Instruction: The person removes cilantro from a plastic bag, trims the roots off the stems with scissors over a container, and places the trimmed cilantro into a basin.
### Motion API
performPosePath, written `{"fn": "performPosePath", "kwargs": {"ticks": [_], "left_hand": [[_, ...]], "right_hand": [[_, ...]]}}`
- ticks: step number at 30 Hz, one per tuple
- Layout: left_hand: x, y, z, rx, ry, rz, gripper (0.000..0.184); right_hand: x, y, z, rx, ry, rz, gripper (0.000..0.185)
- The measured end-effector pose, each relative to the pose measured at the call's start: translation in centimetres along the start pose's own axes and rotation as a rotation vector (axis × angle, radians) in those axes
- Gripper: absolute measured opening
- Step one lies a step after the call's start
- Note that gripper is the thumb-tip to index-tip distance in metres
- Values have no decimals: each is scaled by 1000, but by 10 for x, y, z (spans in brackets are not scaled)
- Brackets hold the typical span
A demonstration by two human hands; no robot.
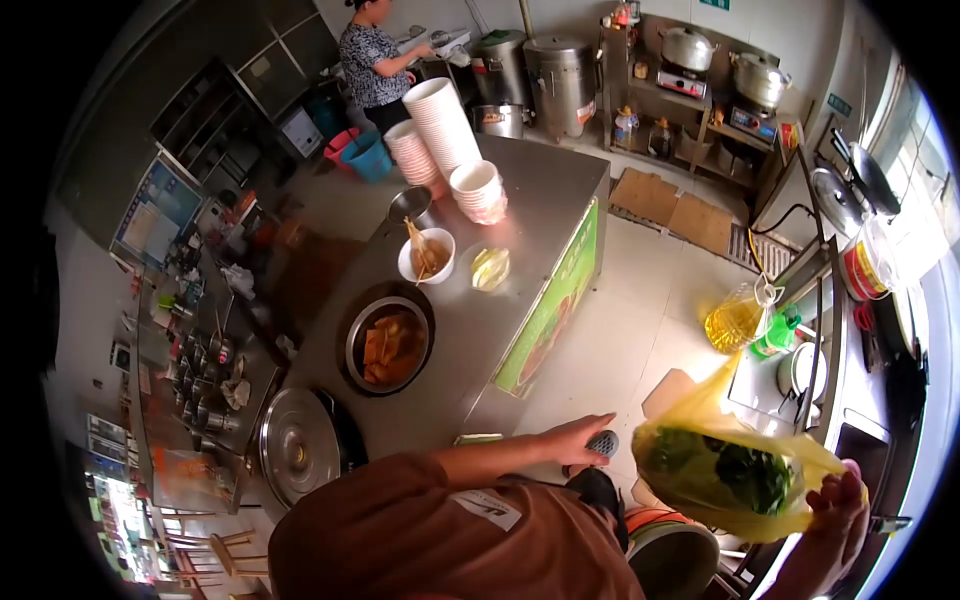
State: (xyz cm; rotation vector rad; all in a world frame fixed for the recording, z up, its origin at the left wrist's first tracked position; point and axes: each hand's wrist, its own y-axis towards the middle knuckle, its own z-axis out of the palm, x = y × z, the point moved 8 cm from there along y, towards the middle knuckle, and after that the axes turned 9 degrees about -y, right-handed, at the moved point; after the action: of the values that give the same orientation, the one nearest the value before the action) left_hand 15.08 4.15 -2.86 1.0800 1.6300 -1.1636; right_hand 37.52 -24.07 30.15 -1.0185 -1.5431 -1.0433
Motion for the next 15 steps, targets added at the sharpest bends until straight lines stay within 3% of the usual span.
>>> {"fn": "performPosePath", "kwargs": {"ticks": [1,3,6,8,9,10,11,12,13,14,15], "left_hand": [[6,-7,3,7,26,10,104],[-66,95,16,6,-20,205,111],[-96,161,8,42,-75,205,116],[-106,194,-7,-104,-139,219,99],[-121,220,-20,-97,-139,230,99],[-123,236,-33,-122,-136,144,83],[-120,248,-43,-128,-131,49,68],[-139,277,-65,-189,-154,265,46],[-153,297,-70,-187,-138,328,45],[-161,313,-70,-171,-132,386,45],[-168,336,-67,-92,-163,390,45]], "right_hand": [[-18,3,19,85,24,19,41],[5,81,21,154,77,-42,40],[0,131,33,197,87,-33,41],[-14,158,20,181,61,26,45],[10,175,28,136,-283,-133,34],[25,177,37,91,-638,-259,28],[2,186,20,-66,-619,-98,28],[-15,200,-1,-246,-587,39,36],[-20,219,-15,-285,-609,59,36],[-44,235,-15,-60,-165,157,37],[-40,234,-29,-118,-54,176,35]]}}
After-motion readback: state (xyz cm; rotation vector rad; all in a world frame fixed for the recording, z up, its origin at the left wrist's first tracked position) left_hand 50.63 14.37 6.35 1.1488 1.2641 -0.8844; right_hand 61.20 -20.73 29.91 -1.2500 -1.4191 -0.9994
